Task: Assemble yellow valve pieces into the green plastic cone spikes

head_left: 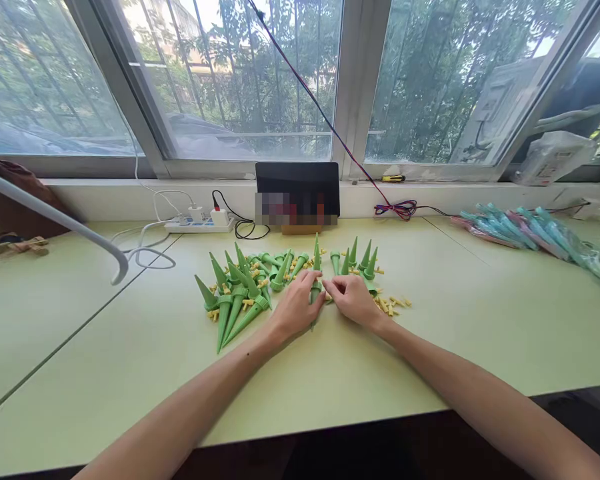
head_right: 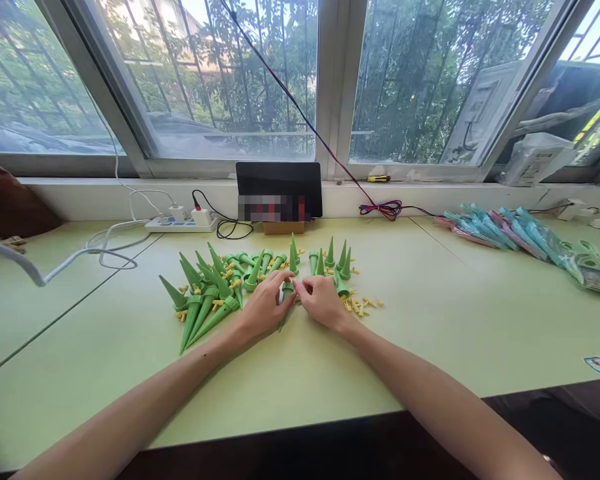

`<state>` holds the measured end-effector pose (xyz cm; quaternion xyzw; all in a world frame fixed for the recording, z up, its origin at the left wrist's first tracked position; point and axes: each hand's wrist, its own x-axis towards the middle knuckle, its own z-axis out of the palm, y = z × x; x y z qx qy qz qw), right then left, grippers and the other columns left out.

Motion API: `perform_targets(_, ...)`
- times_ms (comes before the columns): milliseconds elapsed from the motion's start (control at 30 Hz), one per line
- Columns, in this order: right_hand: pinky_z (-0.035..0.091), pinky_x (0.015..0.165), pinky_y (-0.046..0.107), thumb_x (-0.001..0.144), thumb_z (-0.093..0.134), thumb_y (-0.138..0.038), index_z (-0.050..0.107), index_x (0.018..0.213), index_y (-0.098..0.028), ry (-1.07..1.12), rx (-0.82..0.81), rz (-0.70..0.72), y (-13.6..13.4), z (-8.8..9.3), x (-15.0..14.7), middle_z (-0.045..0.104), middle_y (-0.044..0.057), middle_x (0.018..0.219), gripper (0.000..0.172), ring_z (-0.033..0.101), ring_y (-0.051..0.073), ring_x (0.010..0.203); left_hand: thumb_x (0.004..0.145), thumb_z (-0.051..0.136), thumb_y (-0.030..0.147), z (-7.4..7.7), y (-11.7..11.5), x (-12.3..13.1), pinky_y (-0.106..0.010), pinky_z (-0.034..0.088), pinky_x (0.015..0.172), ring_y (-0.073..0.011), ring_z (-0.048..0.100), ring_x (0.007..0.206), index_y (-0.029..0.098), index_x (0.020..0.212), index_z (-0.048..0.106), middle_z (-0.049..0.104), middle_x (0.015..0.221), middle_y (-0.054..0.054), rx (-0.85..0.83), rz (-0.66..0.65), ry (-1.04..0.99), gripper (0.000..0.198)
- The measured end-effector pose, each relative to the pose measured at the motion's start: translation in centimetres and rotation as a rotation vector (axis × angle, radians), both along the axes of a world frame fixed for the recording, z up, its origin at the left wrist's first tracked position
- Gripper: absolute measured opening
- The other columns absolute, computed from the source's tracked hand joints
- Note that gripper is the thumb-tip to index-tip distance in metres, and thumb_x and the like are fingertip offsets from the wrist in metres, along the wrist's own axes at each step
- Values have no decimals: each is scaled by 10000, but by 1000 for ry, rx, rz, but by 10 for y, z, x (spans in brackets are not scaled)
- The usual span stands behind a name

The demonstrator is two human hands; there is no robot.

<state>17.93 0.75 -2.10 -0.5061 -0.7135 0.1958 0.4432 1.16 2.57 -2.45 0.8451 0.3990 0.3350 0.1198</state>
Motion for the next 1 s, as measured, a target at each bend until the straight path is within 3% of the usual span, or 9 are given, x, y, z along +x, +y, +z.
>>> perform_targets(233, 207, 513, 278, 906, 482, -422, 323, 529, -199, -9, 14, -28, 2, 1, 2, 292, -43, 510, 466, 263, 96, 513, 920, 543, 242, 2, -2, 0, -344, 526, 882, -215, 650, 1021, 190, 1197, 570, 636, 1202, -92, 14, 26, 19, 284)
perform_targets(433, 211, 512, 275, 896, 488, -431, 299, 525, -202, -3, 10, -41, 2, 2, 1, 280, -44, 506, 476, 263, 94, 510, 954, 497, 286, 15, -9, 0, -300, 501, 679, -174, 650, 776, 202, 1137, 629, 633, 1130, -67, 93, 178, 128, 241)
perform_targets(567, 212, 511, 273, 889, 491, -425, 299, 524, -203, -2, 8, -41, 2, 2, 1, 288, -43, 503, 468, 263, 95, 508, 952, 485, 256, 22, -11, -1, -286, 471, 648, -169, 637, 762, 203, 1071, 637, 641, 1060, -56, 163, 265, 127, 201)
perform_targets(800, 217, 512, 272, 888, 492, -419, 314, 520, -203, -19, -6, -41, 2, 1, 0, 307, -42, 499, 462, 268, 96, 503, 849, 632, 229, 26, 4, -11, -360, 479, 848, -262, 555, 1016, 193, 1197, 541, 621, 1032, -83, 292, 429, -68, 362)
perform_targets(1000, 223, 522, 273, 890, 493, -413, 328, 521, -201, -8, -25, -26, 2, 1, 0, 314, -43, 505, 457, 278, 98, 509, 796, 694, 285, 25, 8, -16, -435, 452, 949, -320, 482, 1104, 184, 1150, 617, 548, 1135, -132, 266, 486, 28, 376)
